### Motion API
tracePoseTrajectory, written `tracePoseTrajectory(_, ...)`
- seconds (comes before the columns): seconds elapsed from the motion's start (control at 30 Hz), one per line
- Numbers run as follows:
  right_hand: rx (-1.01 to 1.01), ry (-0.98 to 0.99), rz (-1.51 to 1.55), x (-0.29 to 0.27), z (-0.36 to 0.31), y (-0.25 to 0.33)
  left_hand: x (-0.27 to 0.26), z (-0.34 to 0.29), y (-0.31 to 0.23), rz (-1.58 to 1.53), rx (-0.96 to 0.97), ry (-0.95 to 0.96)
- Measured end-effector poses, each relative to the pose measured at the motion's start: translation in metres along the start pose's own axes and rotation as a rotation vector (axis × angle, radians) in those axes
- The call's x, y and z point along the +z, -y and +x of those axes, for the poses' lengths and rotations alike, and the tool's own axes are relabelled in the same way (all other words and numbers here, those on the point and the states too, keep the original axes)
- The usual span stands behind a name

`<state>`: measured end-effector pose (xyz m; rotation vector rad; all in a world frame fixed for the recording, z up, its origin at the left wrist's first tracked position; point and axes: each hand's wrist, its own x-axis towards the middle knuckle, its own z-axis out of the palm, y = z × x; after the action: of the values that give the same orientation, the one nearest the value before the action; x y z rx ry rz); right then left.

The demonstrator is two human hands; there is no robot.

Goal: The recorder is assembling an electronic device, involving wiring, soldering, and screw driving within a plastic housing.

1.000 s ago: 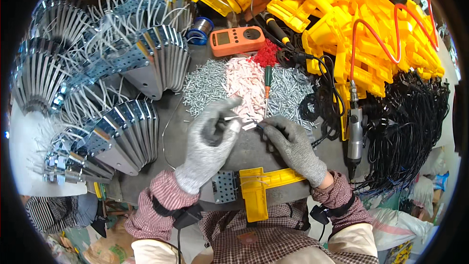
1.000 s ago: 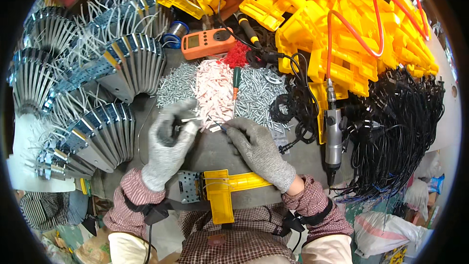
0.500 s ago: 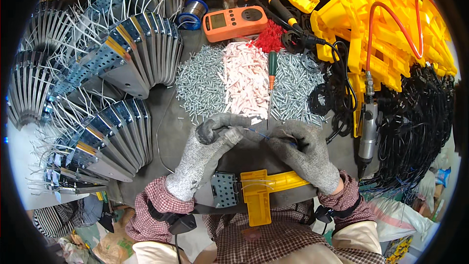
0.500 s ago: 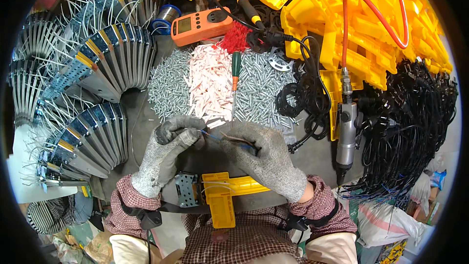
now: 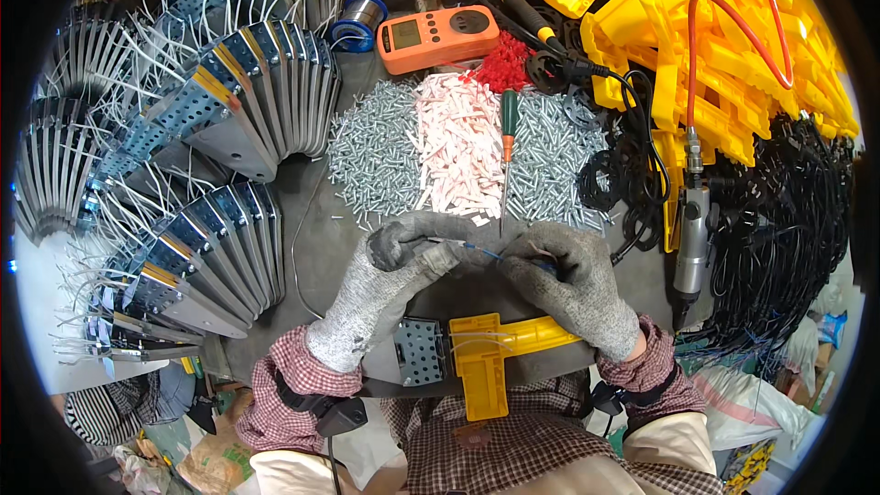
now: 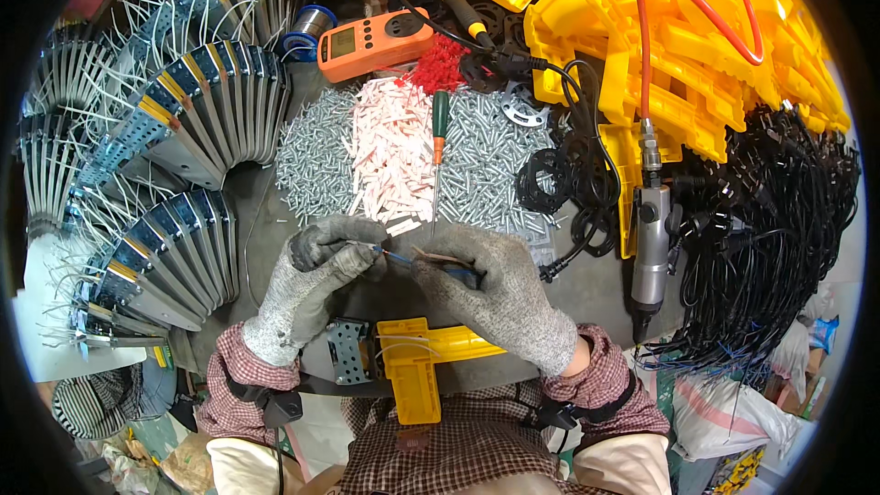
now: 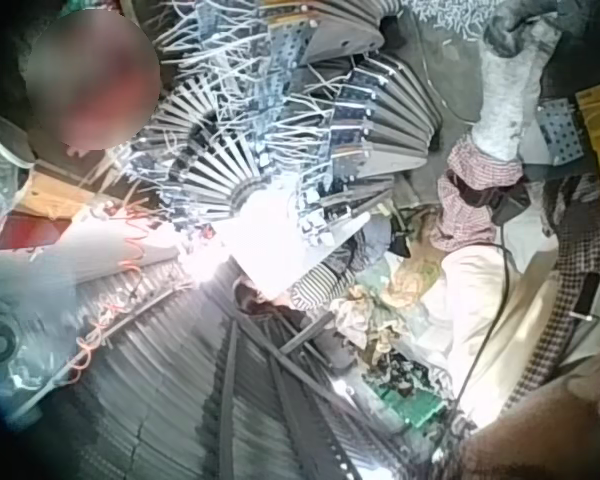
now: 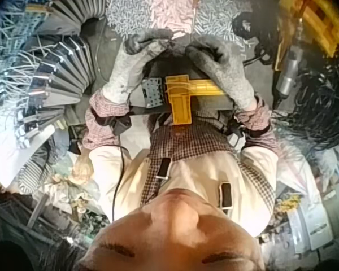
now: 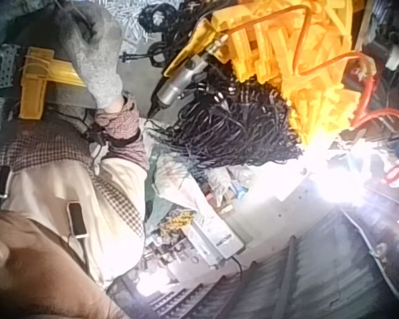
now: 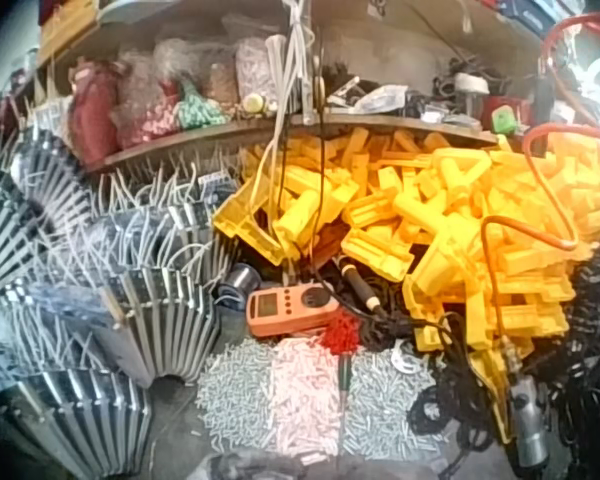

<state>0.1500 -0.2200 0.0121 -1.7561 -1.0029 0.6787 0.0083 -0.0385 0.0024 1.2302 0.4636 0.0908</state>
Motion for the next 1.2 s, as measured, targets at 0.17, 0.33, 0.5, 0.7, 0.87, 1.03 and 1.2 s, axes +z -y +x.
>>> tracePoseTrajectory(0.17,0.046,0.022,-0.046,0.0,0.001,0.001,-0.001,0.001,0.003,0.004,0.011,0.01)
tracePoseTrajectory(0.33,-0.019,0.0,-0.111,0.001,0.002,-0.002,0.006,-0.001,0.005,0.205,0.18,-0.044)
tracePoseTrajectory(0.5,-0.116,-0.035,-0.11,0.006,0.002,-0.007,0.01,0.004,0.011,0.575,0.494,0.012)
tracePoseTrajectory(0.7,-0.125,-0.154,-0.068,0.006,0.003,-0.013,0.034,0.013,0.005,0.664,0.44,-0.027)
tracePoseTrajectory(0.87,0.115,-0.375,0.529,-0.007,0.002,-0.01,0.028,0.029,0.001,1.437,0.408,-0.032)
tracePoseTrajectory(1.03,0.075,-0.153,0.333,-0.004,0.0,-0.009,0.032,0.046,0.015,1.732,0.537,-0.084)
tracePoseTrajectory(1.2,0.018,-0.149,0.218,-0.001,-0.004,-0.015,0.014,0.034,-0.006,0.904,0.504,-0.213)
